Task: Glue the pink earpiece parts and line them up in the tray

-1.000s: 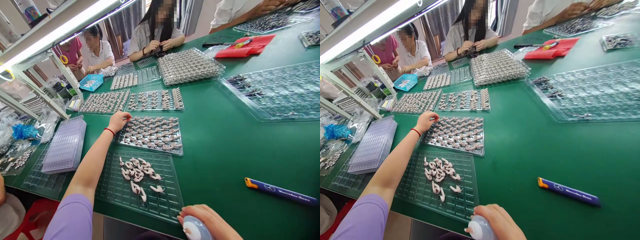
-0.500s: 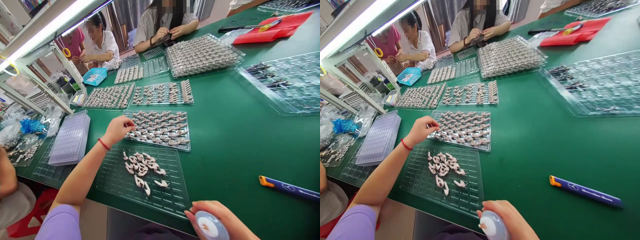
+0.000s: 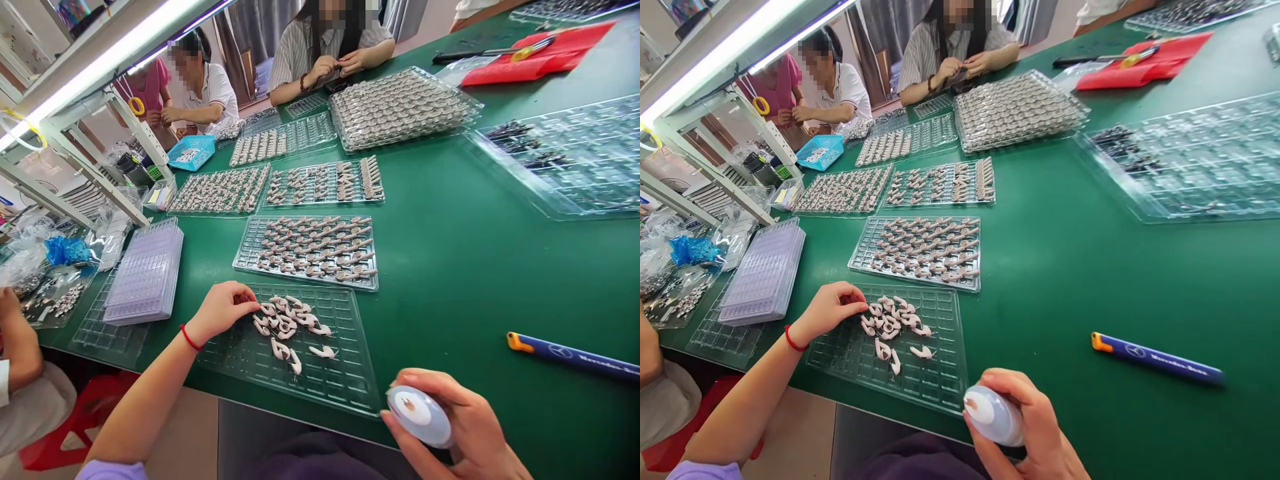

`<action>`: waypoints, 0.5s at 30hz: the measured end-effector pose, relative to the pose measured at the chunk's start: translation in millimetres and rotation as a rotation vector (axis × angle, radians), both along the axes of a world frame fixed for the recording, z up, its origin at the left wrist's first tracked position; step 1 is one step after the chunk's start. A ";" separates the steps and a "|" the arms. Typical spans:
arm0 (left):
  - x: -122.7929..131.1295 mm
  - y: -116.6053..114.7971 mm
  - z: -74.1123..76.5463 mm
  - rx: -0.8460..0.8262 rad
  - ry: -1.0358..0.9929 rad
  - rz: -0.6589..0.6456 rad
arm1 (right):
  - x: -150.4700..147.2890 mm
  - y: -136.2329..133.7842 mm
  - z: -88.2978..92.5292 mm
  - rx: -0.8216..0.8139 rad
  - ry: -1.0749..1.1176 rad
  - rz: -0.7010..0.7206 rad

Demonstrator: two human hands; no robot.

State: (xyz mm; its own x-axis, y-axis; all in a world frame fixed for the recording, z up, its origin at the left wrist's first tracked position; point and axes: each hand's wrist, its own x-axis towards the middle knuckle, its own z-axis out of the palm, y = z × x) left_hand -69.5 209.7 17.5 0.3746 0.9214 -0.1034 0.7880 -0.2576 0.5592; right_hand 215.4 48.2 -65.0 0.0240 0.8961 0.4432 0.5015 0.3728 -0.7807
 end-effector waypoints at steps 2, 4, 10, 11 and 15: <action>-1.9 -4.8 -4.5 0.019 -0.042 0.048 | -0.4 -1.3 1.0 -0.051 0.010 -0.004; -3.1 -9.5 -9.3 0.046 -0.075 0.103 | -1.2 -2.5 -0.6 -0.068 0.042 -0.005; -2.7 -13.0 -18.0 0.163 -0.122 0.240 | 0.3 -7.0 -11.3 -0.148 0.175 -0.040; -2.0 -14.3 -16.5 0.179 -0.135 0.258 | 1.3 -8.2 -11.8 -0.171 0.184 -0.040; 6.5 -43.7 -5.2 0.230 -0.224 0.317 | -1.1 -16.3 -7.2 -0.245 0.160 0.005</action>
